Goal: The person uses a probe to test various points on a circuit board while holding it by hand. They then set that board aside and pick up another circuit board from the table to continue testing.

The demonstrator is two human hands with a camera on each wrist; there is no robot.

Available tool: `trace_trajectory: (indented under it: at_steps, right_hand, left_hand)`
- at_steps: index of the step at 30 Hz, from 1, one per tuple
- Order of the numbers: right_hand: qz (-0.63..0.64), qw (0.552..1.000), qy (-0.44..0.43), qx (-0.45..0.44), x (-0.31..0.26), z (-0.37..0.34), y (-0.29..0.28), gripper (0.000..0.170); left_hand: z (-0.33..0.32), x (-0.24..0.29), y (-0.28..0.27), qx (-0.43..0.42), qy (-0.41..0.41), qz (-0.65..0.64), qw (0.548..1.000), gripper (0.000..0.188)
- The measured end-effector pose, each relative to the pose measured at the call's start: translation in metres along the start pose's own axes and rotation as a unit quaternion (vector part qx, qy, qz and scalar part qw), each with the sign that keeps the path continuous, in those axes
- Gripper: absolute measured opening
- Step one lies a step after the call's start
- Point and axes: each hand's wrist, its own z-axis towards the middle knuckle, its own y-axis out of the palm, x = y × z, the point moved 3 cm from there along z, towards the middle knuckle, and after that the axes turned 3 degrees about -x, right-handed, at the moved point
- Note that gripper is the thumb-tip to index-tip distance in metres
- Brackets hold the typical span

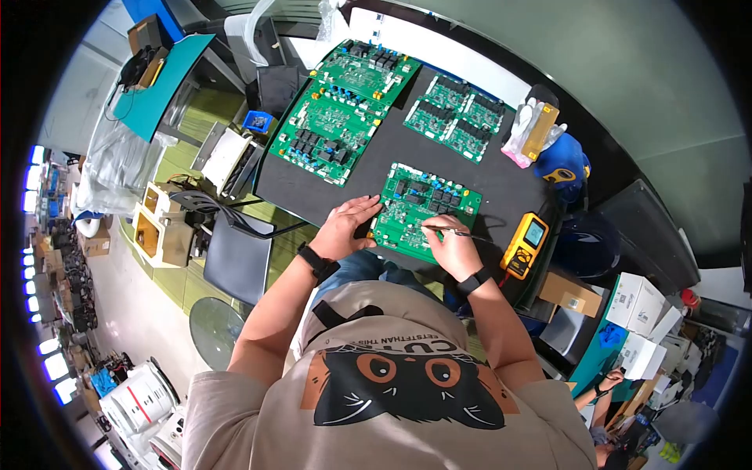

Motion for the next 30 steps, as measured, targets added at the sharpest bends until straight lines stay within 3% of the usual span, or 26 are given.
trace_trajectory:
  at_steps: [18,30]
  right_hand:
    - [0.019,1.000,0.015,-0.002,-0.003,-0.001,0.000,0.007]
    - [0.020,0.999,0.035,0.013,-0.004,-0.002,0.002,0.006]
  left_hand:
    - [-0.001,-0.008,-0.007,0.008,0.051,-0.058,0.997,0.091]
    - [-0.011,-0.010,-0.003,0.022,0.057,-0.055,0.997,0.082]
